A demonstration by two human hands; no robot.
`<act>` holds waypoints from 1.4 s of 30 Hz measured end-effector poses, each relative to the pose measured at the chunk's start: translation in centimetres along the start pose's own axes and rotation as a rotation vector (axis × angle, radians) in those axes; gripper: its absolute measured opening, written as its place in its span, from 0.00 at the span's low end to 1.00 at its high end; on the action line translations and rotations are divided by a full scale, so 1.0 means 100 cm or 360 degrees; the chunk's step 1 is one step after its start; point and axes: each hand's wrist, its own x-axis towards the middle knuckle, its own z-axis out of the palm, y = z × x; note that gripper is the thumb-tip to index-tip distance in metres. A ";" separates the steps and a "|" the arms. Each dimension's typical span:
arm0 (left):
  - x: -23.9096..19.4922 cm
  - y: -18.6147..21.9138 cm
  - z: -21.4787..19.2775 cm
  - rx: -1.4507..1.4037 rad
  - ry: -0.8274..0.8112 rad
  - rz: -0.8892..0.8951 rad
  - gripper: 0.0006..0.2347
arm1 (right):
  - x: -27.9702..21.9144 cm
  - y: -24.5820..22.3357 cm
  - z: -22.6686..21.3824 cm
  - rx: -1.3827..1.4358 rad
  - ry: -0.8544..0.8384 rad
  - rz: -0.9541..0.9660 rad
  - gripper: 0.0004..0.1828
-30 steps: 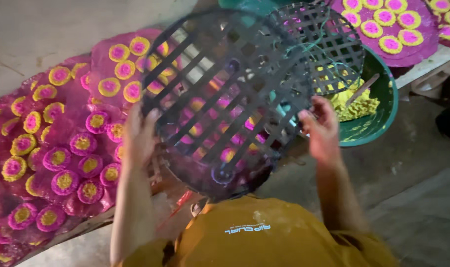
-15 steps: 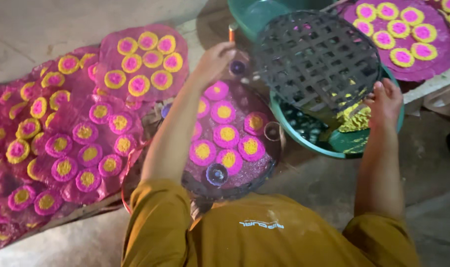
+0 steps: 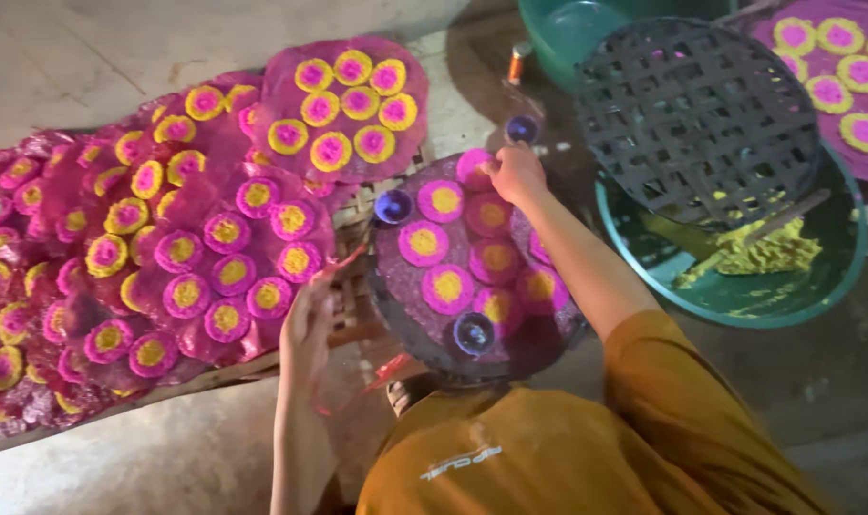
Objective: The person assembles pink and yellow circular decorative items on a woven tray. They place the circles, cover them with a mesh lid, and then use a metal tool to press yellow paste into circular molds on a pink base.
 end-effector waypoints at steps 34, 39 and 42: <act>0.116 0.052 0.107 0.1223 -0.0748 0.0196 0.21 | -0.218 -0.006 -0.105 -0.0172 -0.0282 0.0592 0.42; 0.001 0.055 0.125 0.0881 -0.1289 0.0675 0.33 | -0.235 -0.045 -0.128 0.0314 -0.0053 -0.0153 0.47; -0.021 0.038 0.140 0.1150 -0.1163 0.0833 0.36 | -0.232 -0.079 -0.141 0.0485 -0.0348 -0.0379 0.49</act>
